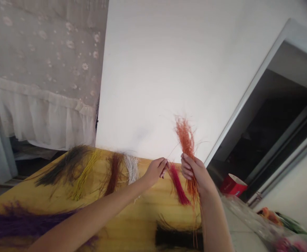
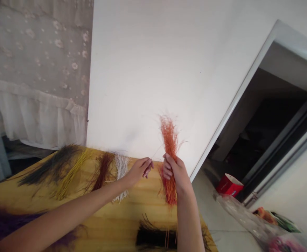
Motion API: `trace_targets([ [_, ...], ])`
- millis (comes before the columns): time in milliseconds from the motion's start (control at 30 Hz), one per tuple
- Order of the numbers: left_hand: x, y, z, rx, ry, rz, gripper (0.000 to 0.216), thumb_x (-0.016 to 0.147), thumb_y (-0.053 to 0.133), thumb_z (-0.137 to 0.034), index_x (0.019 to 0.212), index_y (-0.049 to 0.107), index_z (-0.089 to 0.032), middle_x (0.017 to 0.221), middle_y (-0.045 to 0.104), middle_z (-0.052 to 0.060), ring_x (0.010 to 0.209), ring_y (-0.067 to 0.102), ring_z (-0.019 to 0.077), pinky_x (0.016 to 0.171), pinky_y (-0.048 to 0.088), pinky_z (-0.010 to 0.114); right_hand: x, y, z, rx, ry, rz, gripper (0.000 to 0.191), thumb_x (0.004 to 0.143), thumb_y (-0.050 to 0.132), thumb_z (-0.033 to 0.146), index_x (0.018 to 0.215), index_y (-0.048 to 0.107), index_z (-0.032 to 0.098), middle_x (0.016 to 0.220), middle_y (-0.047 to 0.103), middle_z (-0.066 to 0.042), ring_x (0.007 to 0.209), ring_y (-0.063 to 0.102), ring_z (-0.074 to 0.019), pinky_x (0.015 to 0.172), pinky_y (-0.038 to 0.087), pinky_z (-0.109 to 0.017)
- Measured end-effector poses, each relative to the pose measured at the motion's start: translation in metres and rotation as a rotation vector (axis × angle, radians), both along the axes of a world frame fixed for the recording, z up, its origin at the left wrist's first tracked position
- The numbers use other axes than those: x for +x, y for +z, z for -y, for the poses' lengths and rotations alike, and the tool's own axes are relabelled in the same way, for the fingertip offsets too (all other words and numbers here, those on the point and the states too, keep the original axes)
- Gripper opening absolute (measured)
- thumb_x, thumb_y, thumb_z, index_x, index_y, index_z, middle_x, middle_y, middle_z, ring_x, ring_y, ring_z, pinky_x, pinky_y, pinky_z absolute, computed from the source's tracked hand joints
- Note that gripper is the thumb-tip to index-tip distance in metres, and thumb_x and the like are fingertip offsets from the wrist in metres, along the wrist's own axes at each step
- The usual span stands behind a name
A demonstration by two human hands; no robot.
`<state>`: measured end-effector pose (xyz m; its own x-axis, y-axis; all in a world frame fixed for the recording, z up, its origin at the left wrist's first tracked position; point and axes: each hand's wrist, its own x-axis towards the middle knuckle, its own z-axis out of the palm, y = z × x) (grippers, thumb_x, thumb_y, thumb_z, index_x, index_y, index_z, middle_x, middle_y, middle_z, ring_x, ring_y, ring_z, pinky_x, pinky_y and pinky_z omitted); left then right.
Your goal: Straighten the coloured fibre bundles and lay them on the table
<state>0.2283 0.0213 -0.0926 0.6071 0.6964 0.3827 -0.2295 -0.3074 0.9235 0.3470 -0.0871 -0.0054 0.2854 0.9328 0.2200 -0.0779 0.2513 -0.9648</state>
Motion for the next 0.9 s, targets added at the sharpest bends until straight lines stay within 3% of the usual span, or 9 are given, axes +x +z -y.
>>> trace_targets([
  [100,-0.049,0.020,0.014,-0.089,-0.014,0.088,0.040,0.095,0.046,-0.049,0.079,0.058,-0.015,0.054,0.051,-0.004,0.044,0.050,0.0101,0.049,0.046,0.026,0.009,0.006,0.011,0.172,-0.159,-0.063,0.034,0.070,0.077,0.040,0.075,0.051,0.019,0.052,0.032,0.012,0.038,0.025,-0.0017,0.034,0.023,-0.014],
  [233,-0.114,0.043,0.033,-0.150,0.081,0.187,0.035,0.091,0.053,-0.046,0.081,0.064,-0.015,0.065,0.064,0.002,0.062,0.063,0.0148,0.065,0.052,0.028,-0.003,0.009,0.020,0.331,-0.311,-0.105,0.030,0.076,0.071,0.041,0.076,0.048,0.021,0.051,0.029,0.013,0.037,0.024,-0.0019,0.034,0.024,-0.013],
  [400,-0.140,0.047,0.054,-0.141,0.178,0.218,0.031,0.087,0.060,-0.044,0.091,0.074,-0.017,0.106,0.074,0.009,0.109,0.063,0.0244,0.099,0.045,0.036,-0.088,-0.009,0.017,0.158,-0.080,-0.010,0.034,0.081,0.066,0.044,0.065,0.048,0.020,0.050,0.039,0.009,0.036,0.033,-0.0045,0.036,0.039,-0.020],
  [500,-0.136,0.045,0.062,-0.130,0.256,0.255,0.029,0.086,0.060,-0.042,0.091,0.074,-0.018,0.108,0.074,0.007,0.114,0.061,0.0247,0.106,0.039,0.037,-0.136,-0.024,0.005,0.102,0.028,0.047,0.037,0.082,0.062,0.051,0.066,0.049,0.020,0.049,0.045,0.007,0.034,0.038,-0.0066,0.034,0.036,-0.021],
  [667,-0.135,0.044,0.067,-0.115,0.368,0.279,0.028,0.083,0.058,-0.044,0.084,0.072,-0.020,0.092,0.075,0.005,0.097,0.067,0.0246,0.093,0.049,0.036,-0.166,-0.039,-0.013,0.069,0.026,0.047,0.040,0.081,0.057,0.059,0.070,0.049,0.021,0.039,0.042,0.010,0.031,0.034,-0.0065,0.032,0.026,-0.018],
  [800,-0.138,0.041,0.061,-0.097,0.370,0.234,0.031,0.080,0.059,-0.048,0.071,0.068,-0.020,0.070,0.070,0.003,0.071,0.067,0.0232,0.068,0.054,0.034,-0.172,-0.047,-0.019,0.044,0.040,0.015,0.042,0.080,0.058,0.060,0.068,0.046,0.022,0.033,0.036,0.011,0.029,0.030,-0.0061,0.031,0.023,-0.018],
  [900,-0.142,0.038,0.052,-0.086,0.351,0.187,0.032,0.081,0.057,-0.049,0.066,0.066,-0.021,0.057,0.062,0.000,0.060,0.063,0.0221,0.058,0.052,0.032,-0.175,-0.052,-0.022,0.039,0.037,-0.026,0.041,0.080,0.058,0.059,0.068,0.045,0.022,0.039,0.042,0.010,0.030,0.031,-0.0050,0.032,0.024,-0.018],
])
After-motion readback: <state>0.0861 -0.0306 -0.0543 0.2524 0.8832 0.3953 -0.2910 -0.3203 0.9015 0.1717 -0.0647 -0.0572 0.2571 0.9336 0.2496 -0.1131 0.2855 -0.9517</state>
